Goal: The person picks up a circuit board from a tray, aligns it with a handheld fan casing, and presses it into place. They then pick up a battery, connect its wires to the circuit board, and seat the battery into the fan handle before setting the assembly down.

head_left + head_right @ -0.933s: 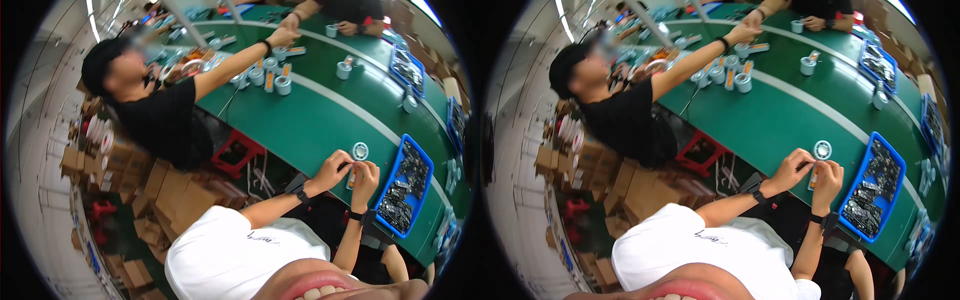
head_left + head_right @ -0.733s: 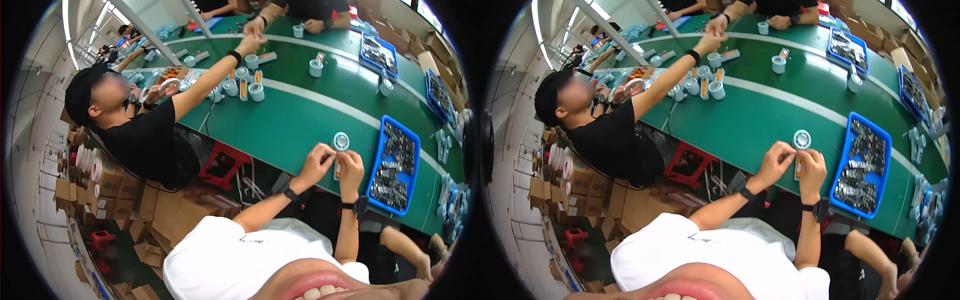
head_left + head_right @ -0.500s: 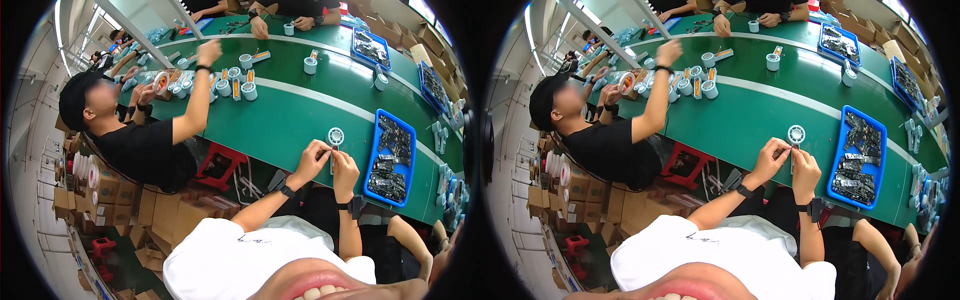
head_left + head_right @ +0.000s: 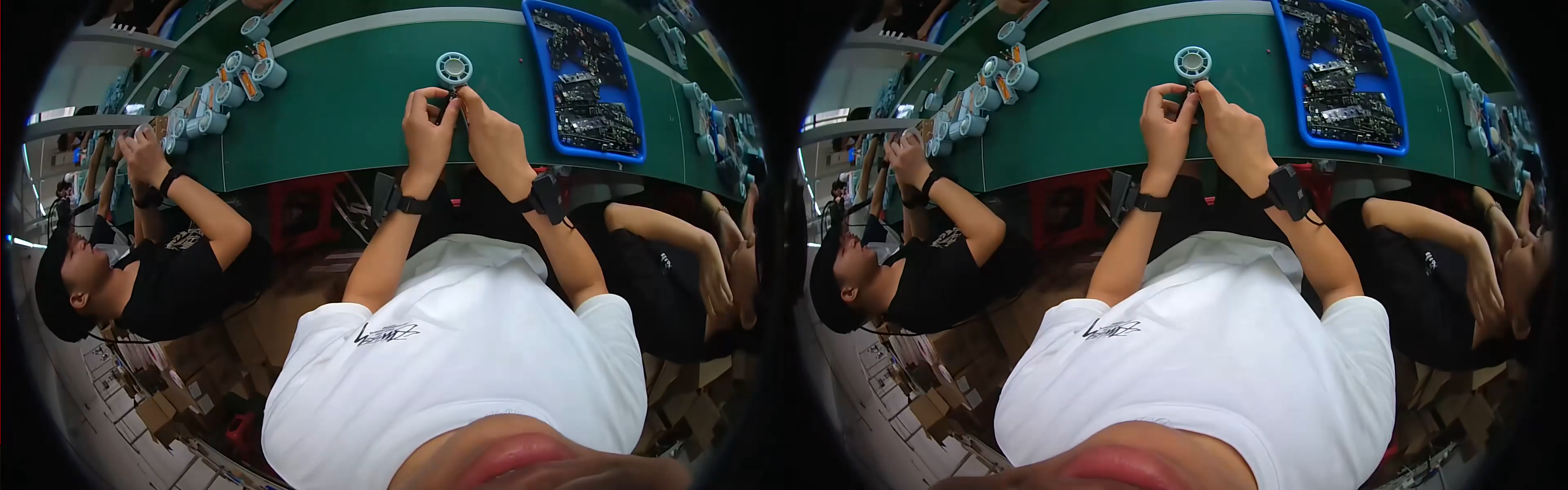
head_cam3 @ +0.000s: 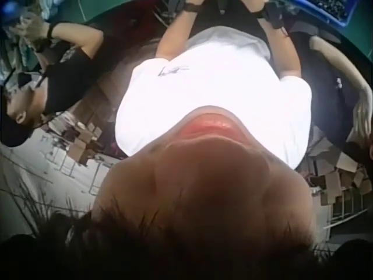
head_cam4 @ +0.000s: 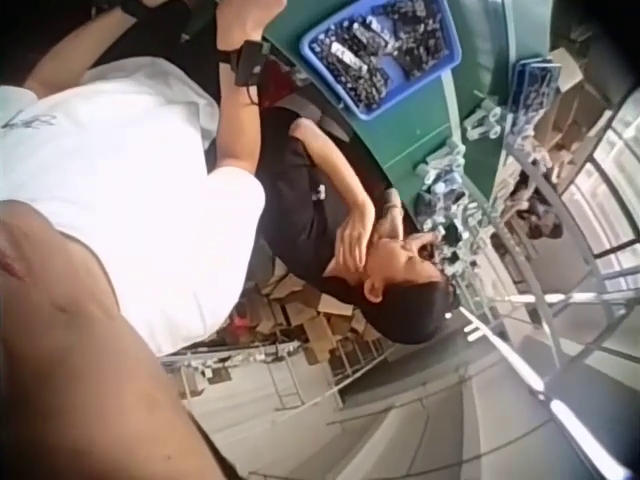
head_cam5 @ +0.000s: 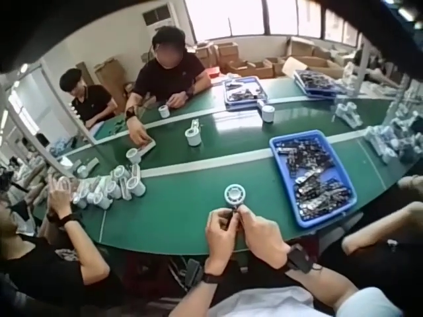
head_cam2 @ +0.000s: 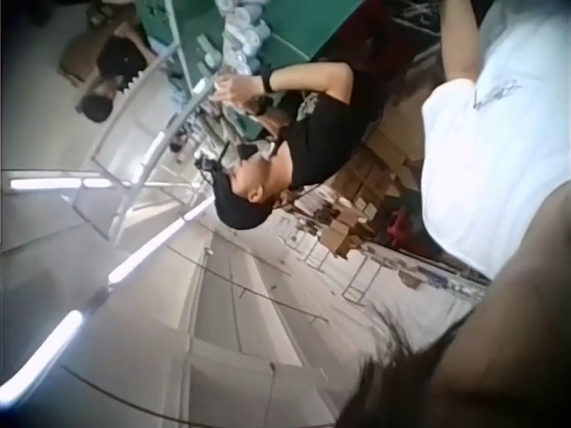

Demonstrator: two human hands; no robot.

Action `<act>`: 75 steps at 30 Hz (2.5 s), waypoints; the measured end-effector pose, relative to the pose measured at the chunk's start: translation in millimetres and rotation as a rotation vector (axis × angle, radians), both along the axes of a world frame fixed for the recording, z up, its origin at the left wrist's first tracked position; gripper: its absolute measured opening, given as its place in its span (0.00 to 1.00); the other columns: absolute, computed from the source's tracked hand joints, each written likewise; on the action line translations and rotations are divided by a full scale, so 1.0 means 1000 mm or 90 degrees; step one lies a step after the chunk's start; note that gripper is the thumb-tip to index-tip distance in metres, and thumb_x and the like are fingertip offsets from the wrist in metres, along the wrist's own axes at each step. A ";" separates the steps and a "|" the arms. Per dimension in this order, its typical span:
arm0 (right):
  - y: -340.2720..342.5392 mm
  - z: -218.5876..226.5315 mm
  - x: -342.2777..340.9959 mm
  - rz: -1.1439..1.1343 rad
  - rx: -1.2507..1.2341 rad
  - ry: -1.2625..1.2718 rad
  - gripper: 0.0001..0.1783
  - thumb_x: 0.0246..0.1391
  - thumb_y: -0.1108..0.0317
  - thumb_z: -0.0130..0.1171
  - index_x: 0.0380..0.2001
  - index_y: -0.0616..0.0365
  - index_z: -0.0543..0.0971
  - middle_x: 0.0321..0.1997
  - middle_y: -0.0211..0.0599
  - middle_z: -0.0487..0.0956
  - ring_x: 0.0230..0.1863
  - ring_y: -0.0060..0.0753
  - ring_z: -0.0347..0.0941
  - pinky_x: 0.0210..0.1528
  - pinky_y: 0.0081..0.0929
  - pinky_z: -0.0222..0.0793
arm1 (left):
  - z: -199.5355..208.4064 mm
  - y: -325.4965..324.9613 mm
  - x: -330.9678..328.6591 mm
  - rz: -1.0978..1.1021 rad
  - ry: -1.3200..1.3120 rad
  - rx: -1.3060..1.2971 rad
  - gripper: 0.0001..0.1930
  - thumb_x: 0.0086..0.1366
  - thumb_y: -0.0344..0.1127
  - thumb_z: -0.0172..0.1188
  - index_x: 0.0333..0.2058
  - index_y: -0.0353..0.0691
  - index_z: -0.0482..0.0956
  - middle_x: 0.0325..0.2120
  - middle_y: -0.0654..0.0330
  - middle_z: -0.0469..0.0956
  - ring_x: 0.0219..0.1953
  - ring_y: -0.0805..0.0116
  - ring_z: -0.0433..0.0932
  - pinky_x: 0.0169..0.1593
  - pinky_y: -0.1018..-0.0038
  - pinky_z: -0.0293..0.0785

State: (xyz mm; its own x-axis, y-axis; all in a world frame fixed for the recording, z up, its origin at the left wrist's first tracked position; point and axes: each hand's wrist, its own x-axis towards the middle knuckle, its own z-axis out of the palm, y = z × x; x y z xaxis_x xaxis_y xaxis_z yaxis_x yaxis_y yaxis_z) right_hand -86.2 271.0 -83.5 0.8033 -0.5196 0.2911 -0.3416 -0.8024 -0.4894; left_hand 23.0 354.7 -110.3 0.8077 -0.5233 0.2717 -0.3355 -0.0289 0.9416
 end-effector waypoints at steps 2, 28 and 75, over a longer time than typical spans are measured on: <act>-0.008 -0.004 -0.006 0.005 0.018 -0.018 0.25 0.71 0.73 0.58 0.68 0.53 0.69 0.44 0.48 0.87 0.37 0.57 0.85 0.35 0.48 0.80 | 0.000 0.000 -0.001 -0.004 0.012 0.012 0.10 0.66 0.31 0.75 0.42 0.38 0.84 0.38 0.61 0.80 0.27 0.70 0.77 0.32 0.72 0.74; -0.050 -0.008 -0.010 0.179 0.103 -0.172 0.24 0.59 0.80 0.66 0.59 0.56 0.79 0.54 0.43 0.81 0.41 0.48 0.84 0.41 0.37 0.81 | 0.012 -0.009 -0.006 0.074 -0.101 0.054 0.09 0.66 0.34 0.76 0.40 0.39 0.86 0.33 0.63 0.78 0.27 0.73 0.72 0.32 0.72 0.70; -0.252 0.021 -0.036 -0.405 0.088 -0.051 0.30 0.55 0.47 0.76 0.54 0.54 0.84 0.37 0.39 0.89 0.42 0.47 0.87 0.45 0.43 0.81 | 0.048 -0.269 0.299 -0.043 -0.393 0.616 0.29 0.77 0.56 0.54 0.66 0.41 0.72 0.68 0.33 0.66 0.67 0.28 0.71 0.67 0.47 0.73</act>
State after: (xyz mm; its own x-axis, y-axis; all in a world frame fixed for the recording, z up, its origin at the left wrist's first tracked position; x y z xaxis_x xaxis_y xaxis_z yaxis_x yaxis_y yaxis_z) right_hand -122.0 18.9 -62.0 0.3050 -0.9233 0.2334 -0.6876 -0.3830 -0.6168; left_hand 321.6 85.8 -61.8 0.6390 -0.7659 0.0718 -0.7604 -0.6147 0.2095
